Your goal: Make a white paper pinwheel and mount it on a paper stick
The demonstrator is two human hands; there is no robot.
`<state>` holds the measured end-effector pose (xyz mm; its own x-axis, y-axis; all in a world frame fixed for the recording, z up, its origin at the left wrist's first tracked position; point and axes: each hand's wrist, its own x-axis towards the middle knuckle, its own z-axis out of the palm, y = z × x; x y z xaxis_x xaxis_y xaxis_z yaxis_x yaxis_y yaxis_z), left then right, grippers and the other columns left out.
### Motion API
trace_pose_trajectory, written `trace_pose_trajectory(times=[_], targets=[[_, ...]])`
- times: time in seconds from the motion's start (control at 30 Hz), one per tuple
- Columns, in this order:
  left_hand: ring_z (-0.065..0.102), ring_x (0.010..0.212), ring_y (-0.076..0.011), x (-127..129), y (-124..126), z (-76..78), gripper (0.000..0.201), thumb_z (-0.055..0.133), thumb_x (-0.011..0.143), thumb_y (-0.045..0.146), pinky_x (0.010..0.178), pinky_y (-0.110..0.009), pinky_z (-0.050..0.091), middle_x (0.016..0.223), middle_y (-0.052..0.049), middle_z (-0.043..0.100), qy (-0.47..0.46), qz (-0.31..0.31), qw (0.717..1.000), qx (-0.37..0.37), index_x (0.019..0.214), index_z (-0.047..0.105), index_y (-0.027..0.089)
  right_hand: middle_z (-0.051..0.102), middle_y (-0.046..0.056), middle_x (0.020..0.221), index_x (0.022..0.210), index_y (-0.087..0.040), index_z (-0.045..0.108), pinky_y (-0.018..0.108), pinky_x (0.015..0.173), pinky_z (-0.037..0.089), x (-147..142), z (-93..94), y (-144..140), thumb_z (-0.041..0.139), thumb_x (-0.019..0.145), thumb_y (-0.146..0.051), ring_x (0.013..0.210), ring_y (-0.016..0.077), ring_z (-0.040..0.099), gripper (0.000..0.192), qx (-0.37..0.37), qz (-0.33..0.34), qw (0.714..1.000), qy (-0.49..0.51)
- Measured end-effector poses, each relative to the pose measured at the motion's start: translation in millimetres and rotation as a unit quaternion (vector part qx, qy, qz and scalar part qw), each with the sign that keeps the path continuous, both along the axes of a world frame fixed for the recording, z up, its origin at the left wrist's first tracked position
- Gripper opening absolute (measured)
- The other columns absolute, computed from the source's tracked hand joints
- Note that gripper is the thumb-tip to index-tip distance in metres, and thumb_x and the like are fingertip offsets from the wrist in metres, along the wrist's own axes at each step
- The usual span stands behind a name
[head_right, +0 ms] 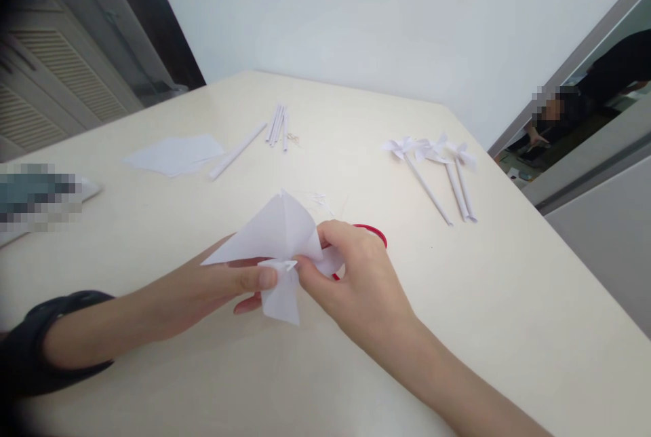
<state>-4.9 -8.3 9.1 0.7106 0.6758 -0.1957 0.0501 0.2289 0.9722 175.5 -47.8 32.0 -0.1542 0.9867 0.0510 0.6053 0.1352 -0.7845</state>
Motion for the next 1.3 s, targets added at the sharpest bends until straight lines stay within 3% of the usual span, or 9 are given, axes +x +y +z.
trace_pose_trajectory(times=[0.3, 0.5, 1.3], targets=[[0.042, 0.053, -0.0091, -1, 4, 2.8, 0.011, 0.061, 0.08, 0.024, 0.048, -0.02, 0.035, 0.059, 0.004, 0.049, 0.02, 0.02, 1.0, 0.007, 0.072, 0.06, 0.017, 0.053, -0.003, 0.066, 0.073, -0.018, 0.056, 0.023, 0.054, 0.035, 0, 9.7, -1, 0.052, 0.082, -0.021, 0.064, 0.0117, 0.047, 0.01, -0.061, 0.002, 0.996, 0.057], [0.046, 0.056, -0.0102, -1, 3, 0.5, 0.005, 0.062, 0.077, 0.022, 0.05, -0.02, 0.037, 0.063, 0.003, 0.052, 0.04, 0.054, 0.998, 0.013, 0.076, 0.062, 0.017, 0.055, -0.002, 0.067, 0.072, -0.018, 0.057, 0.024, 0.056, 0.037, -1, 13.2, 1, 0.052, 0.081, -0.019, 0.064, 0.0123, 0.049, 0.011, -0.077, 0.013, 0.993, 0.083], [0.046, 0.06, -0.0106, -1, 3, 0.5, 0.004, 0.062, 0.078, 0.023, 0.05, -0.019, 0.037, 0.065, 0.002, 0.053, 0.044, 0.063, 0.997, 0.003, 0.079, 0.062, 0.019, 0.061, -0.001, 0.071, 0.071, -0.018, 0.056, 0.025, 0.057, 0.039, -1, 10.9, -1, 0.052, 0.081, -0.019, 0.07, 0.0159, 0.056, 0.01, -0.085, 0.006, 0.992, 0.09]])
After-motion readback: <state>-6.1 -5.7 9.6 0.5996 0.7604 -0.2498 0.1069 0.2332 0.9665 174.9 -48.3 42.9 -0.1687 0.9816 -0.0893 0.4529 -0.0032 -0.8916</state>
